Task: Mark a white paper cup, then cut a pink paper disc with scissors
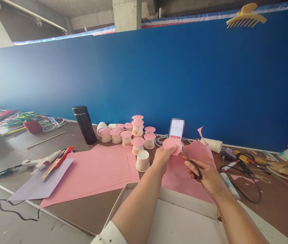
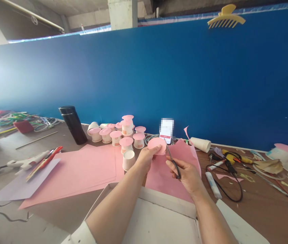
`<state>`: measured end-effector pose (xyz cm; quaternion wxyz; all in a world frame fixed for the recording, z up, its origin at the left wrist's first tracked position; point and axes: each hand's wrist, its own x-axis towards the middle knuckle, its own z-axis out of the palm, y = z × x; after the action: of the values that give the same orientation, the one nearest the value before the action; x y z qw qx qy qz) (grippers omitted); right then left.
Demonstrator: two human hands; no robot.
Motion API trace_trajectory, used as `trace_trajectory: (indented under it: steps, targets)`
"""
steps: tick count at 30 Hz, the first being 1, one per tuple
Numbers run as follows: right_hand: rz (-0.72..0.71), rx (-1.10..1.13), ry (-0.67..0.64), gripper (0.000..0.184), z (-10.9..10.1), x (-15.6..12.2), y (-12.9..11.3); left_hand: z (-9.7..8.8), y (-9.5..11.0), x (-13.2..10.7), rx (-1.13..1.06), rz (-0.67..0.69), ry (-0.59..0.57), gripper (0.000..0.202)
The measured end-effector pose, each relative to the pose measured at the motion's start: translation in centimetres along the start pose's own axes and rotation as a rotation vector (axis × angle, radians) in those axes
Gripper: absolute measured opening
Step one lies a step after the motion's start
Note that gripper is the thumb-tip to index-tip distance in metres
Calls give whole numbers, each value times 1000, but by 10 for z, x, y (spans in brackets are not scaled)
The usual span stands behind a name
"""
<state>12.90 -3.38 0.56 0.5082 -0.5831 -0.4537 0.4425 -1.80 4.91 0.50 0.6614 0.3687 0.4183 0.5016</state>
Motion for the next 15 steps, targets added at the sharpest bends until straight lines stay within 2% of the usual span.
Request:
trace_trajectory:
  steps: [6,15]
  targets:
    - [-18,-68,-19,55,1,0,0,-1,-3,6,-9,13,16,56]
    - [-48,-62,-26,56,-2,-1,2,-1,7,-4,152,63,9,46]
